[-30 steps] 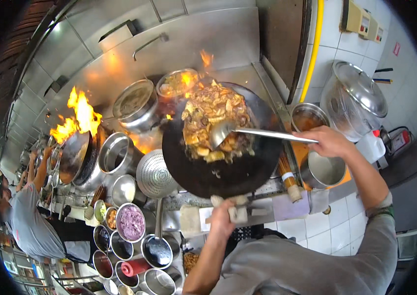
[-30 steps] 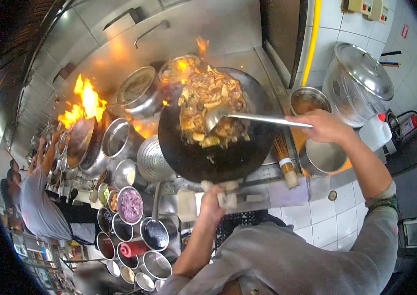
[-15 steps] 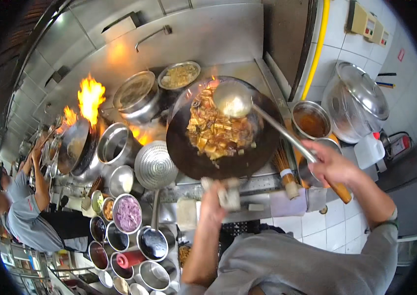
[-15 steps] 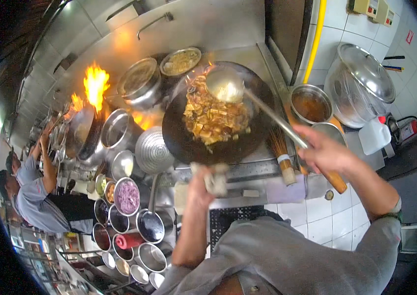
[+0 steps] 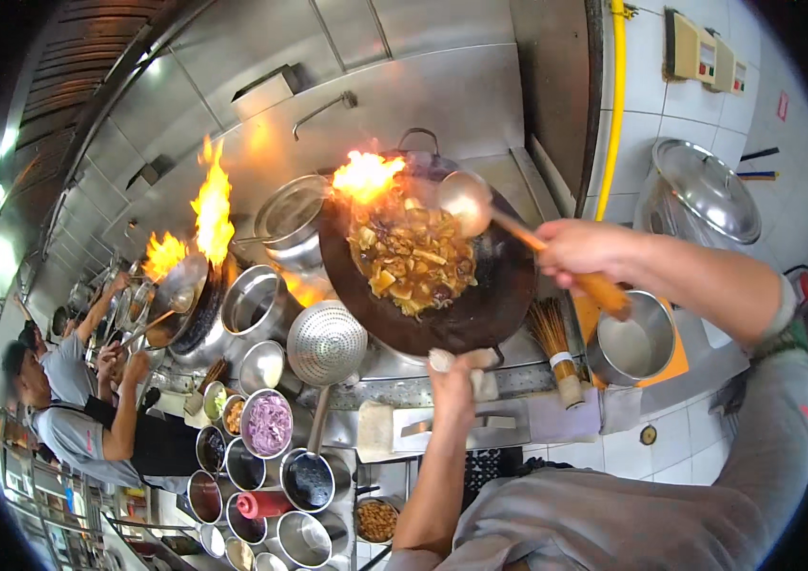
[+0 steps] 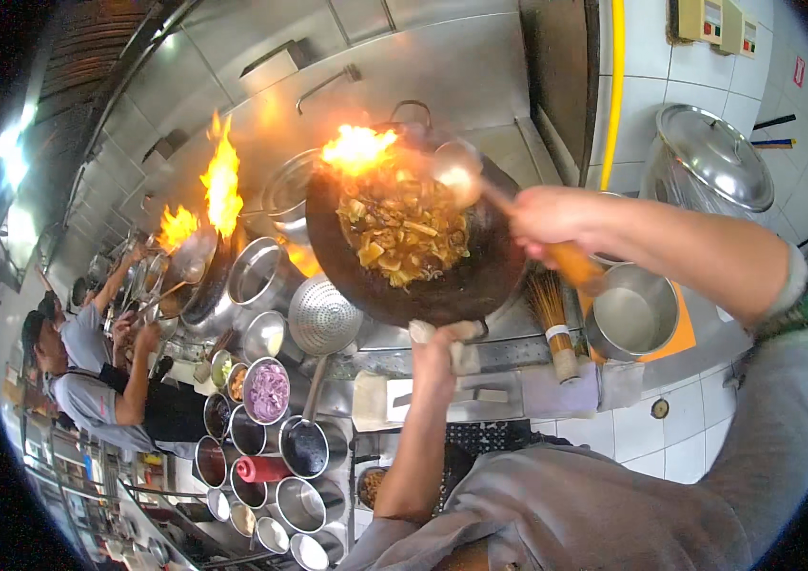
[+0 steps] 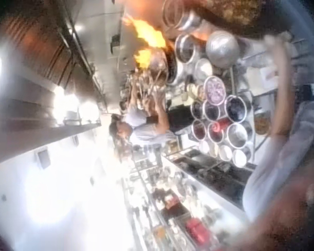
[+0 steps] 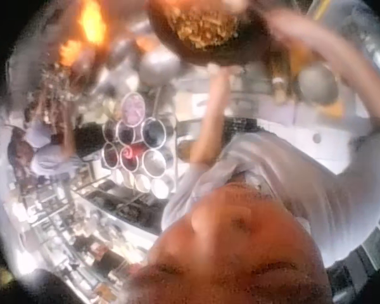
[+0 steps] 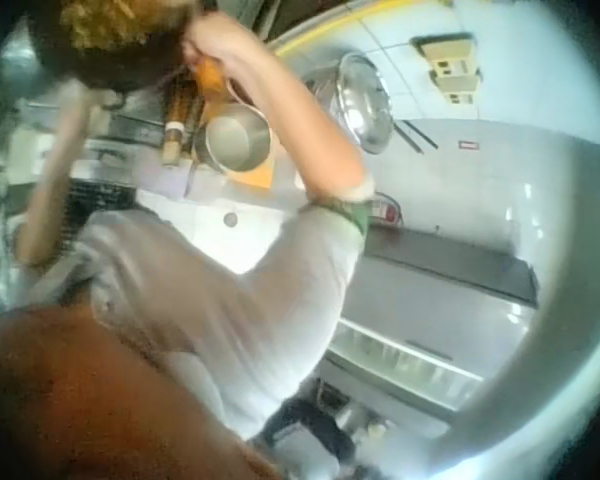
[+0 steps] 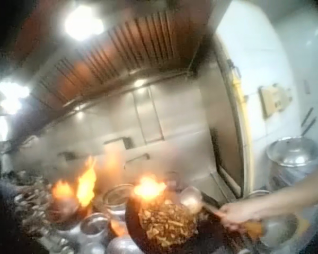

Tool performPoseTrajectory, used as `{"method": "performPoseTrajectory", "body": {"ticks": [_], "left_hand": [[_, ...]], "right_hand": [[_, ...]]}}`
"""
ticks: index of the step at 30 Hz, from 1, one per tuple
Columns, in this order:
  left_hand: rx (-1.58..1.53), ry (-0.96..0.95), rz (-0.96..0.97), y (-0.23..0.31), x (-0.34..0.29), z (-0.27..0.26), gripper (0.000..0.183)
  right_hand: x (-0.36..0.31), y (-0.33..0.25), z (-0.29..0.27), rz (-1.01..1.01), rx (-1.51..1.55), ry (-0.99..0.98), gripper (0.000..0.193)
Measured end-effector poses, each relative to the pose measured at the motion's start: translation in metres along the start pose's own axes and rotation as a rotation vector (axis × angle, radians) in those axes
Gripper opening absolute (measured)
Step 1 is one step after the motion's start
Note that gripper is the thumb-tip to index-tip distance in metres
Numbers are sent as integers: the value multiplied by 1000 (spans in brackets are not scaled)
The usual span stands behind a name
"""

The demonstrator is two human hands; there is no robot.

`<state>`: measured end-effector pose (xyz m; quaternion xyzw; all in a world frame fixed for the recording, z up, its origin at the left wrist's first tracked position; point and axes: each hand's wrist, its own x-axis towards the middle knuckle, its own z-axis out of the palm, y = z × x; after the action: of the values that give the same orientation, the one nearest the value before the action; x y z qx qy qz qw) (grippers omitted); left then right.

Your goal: The person prepares food in a commercial kitchen by stir-frying ingredients in a wok. They toss the contents using a spatula and ladle, add liquids and chopped vegetables from nearby containers, and use a bamboo brush to clean the wok surface over high flames.

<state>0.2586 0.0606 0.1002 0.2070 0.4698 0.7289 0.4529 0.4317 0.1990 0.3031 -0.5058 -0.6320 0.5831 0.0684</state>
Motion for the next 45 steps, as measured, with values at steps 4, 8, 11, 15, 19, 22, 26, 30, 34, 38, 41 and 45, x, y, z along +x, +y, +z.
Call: {"method": "performPoseTrajectory", "body": {"ticks": [4, 8, 11, 15, 19, 22, 26, 30, 34, 38, 41, 45], "left_hand": [[-202, -40, -448, 67, 11, -23, 19], [-329, 91, -378, 70, -61, -62, 29], [-372, 210, -335, 74, -137, -101, 38], [-433, 386, -148, 91, -251, -166, 35], [-402, 436, -3, 92, -360, -222, 25], [-463, 490, 191, 109, -427, -244, 25], [-466, 832, 174, 114, -485, -154, 26], [-505, 1070, 290, 93, -507, -102, 26], [-530, 1187, 363, 88, -580, -165, 27], [-603, 1359, 361, 75, -621, -163, 29], [-724, 1410, 410, 52, -634, -168, 28], [-838, 1538, 539, 31, -634, -173, 25]], "right_hand": [[21, -4, 41, -50, 226, -218, 4], [-8, 18, 46, 155, 656, -524, 4], [-35, 31, 72, 183, 700, -685, 8], [-107, 12, 167, 121, 562, -752, 37], [-159, 22, 245, 34, 474, -891, 48], [-163, 31, 304, 69, 507, -1023, 53], [-142, 17, 293, 424, 604, -1354, 51], [-134, 6, 324, 674, 494, -1607, 47], [-178, 16, 442, 668, 336, -1684, 45], [-214, 32, 507, 676, 143, -1763, 39], [-243, 22, 541, 594, -49, -1786, 38], [-256, 12, 592, 527, -256, -1796, 42]]}}
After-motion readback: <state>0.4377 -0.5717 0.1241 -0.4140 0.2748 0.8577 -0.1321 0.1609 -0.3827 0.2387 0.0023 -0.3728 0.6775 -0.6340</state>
